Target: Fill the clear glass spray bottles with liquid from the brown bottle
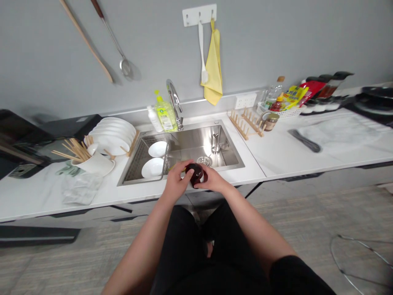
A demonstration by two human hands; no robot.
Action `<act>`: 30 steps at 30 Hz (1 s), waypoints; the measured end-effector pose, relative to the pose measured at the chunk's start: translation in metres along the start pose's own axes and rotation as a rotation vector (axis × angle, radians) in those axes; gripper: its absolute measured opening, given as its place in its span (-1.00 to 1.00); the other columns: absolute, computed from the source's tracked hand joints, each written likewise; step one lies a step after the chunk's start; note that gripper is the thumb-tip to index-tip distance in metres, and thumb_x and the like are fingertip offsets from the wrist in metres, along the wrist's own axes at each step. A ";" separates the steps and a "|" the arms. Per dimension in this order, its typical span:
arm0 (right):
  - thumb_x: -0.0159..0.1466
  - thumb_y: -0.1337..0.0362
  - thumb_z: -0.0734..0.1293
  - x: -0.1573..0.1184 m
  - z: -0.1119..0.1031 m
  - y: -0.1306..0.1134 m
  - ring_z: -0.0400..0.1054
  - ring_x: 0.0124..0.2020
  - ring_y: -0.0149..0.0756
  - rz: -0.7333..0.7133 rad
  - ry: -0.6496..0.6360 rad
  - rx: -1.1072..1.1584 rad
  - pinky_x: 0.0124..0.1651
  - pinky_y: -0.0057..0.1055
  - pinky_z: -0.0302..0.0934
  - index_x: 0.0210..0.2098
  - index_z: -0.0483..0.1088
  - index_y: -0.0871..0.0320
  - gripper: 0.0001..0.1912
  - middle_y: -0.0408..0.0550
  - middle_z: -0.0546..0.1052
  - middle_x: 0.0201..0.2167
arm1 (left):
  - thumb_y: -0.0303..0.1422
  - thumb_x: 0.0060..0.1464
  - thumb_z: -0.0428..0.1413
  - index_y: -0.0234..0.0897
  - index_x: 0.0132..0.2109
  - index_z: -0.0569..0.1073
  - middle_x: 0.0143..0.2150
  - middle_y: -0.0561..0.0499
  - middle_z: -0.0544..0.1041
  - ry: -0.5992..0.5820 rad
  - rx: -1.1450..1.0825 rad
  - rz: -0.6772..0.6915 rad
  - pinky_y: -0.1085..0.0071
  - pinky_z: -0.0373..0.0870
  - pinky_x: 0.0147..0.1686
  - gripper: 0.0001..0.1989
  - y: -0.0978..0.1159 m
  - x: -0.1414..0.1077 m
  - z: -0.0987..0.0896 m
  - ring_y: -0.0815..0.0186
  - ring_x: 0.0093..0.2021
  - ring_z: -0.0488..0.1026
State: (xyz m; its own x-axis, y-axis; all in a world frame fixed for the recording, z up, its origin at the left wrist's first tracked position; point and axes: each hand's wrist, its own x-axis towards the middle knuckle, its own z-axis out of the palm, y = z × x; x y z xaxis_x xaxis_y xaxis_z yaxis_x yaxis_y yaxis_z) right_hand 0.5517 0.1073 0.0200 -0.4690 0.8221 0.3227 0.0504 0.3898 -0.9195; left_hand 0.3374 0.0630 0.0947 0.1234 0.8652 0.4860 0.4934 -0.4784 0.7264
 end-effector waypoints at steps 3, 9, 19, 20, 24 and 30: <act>0.08 0.22 0.74 0.000 0.001 0.000 0.62 0.18 0.09 -0.005 0.015 -0.019 0.31 -0.06 0.47 0.44 0.48 0.08 -0.04 0.10 0.69 0.24 | -0.15 0.44 0.24 -0.17 0.16 0.71 0.20 -0.18 0.74 -0.057 -0.107 -0.013 0.00 0.51 0.38 -0.69 -0.007 0.004 0.003 0.02 0.26 0.65; 0.10 0.26 0.72 -0.001 0.005 -0.006 0.63 0.16 0.08 -0.008 0.003 -0.002 0.27 -0.10 0.50 0.48 0.46 0.05 -0.02 0.07 0.69 0.26 | -0.16 0.10 0.49 -0.18 -0.07 0.53 -0.01 -0.15 0.75 0.141 -0.292 -0.207 0.13 0.63 0.05 -0.61 -0.013 0.005 0.025 0.09 -0.04 0.70; 0.13 0.21 0.71 -0.002 0.005 -0.008 0.65 0.07 0.08 0.001 0.012 -0.037 0.17 -0.08 0.52 0.42 0.49 0.04 -0.11 0.05 0.72 0.17 | -0.13 0.10 0.51 -0.19 0.10 0.55 0.11 -0.20 0.71 0.012 -0.349 -0.141 0.06 0.60 0.20 -0.48 -0.013 0.007 0.018 0.04 0.09 0.68; 0.13 0.21 0.71 -0.002 0.005 -0.008 0.65 0.07 0.09 0.000 0.019 -0.042 0.18 -0.07 0.52 0.41 0.50 0.04 -0.12 0.05 0.71 0.18 | -0.12 0.11 0.51 -0.19 0.16 0.54 0.16 -0.22 0.69 -0.011 -0.367 -0.121 0.04 0.58 0.25 -0.43 -0.014 0.005 0.017 0.02 0.15 0.67; 0.10 0.18 0.74 -0.002 0.004 -0.005 0.63 0.13 0.12 -0.004 0.028 -0.069 0.28 -0.03 0.48 0.39 0.51 0.06 -0.10 0.08 0.69 0.23 | -0.08 0.34 0.37 -0.17 0.28 0.55 0.37 -0.27 0.61 -0.149 -0.497 -0.101 -0.02 0.45 0.44 -0.51 -0.022 -0.004 0.009 -0.04 0.38 0.57; 0.12 0.16 0.72 -0.002 0.005 -0.004 0.64 0.10 0.07 0.002 0.022 -0.054 0.23 -0.07 0.51 0.42 0.47 0.07 -0.08 0.06 0.71 0.20 | -0.12 0.19 0.51 -0.16 0.21 0.53 0.27 -0.21 0.65 -0.058 -0.606 -0.114 -0.02 0.49 0.40 -0.45 -0.032 -0.005 0.012 -0.01 0.29 0.62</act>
State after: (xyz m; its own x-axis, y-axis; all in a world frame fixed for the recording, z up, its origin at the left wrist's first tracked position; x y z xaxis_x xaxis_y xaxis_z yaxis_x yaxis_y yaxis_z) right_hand 0.5482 0.1022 0.0217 -0.4491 0.8319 0.3261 0.0993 0.4091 -0.9071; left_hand 0.3316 0.0762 0.0630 0.1535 0.9145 0.3744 -0.0686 -0.3681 0.9273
